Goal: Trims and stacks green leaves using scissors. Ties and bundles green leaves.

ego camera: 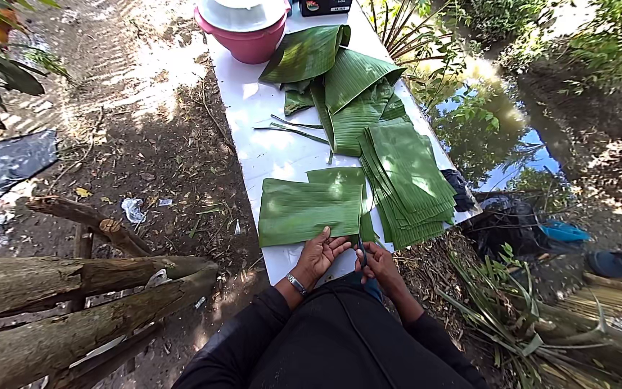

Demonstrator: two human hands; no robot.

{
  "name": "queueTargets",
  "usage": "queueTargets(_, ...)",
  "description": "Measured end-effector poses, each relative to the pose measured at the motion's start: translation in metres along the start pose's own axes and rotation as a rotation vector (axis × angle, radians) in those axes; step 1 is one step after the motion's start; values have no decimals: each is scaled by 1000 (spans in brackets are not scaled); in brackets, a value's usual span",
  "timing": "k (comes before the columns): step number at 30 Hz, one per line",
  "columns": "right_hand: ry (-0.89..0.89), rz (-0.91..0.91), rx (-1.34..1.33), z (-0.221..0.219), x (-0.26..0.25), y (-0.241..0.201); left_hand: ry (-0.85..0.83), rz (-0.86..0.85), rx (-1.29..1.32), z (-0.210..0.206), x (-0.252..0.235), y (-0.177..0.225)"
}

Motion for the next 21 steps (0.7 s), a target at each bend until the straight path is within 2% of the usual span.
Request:
queueTargets(10, 30, 25, 41, 0, 3, 2, 8, 2, 0, 2, 0, 1)
queueTargets(21, 7, -32, 17, 0, -5, -5, 6, 7, -11, 3, 5, 3)
Point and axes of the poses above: each hand's wrist, its own x-axis away from the middle knuckle, its own z-axis out of the back of the hand, y = z × x, the point moved 2 cm from there along -x, towards the middle knuckle, and after that the axes turned 5 degrees about z, right-handed, at the moved point
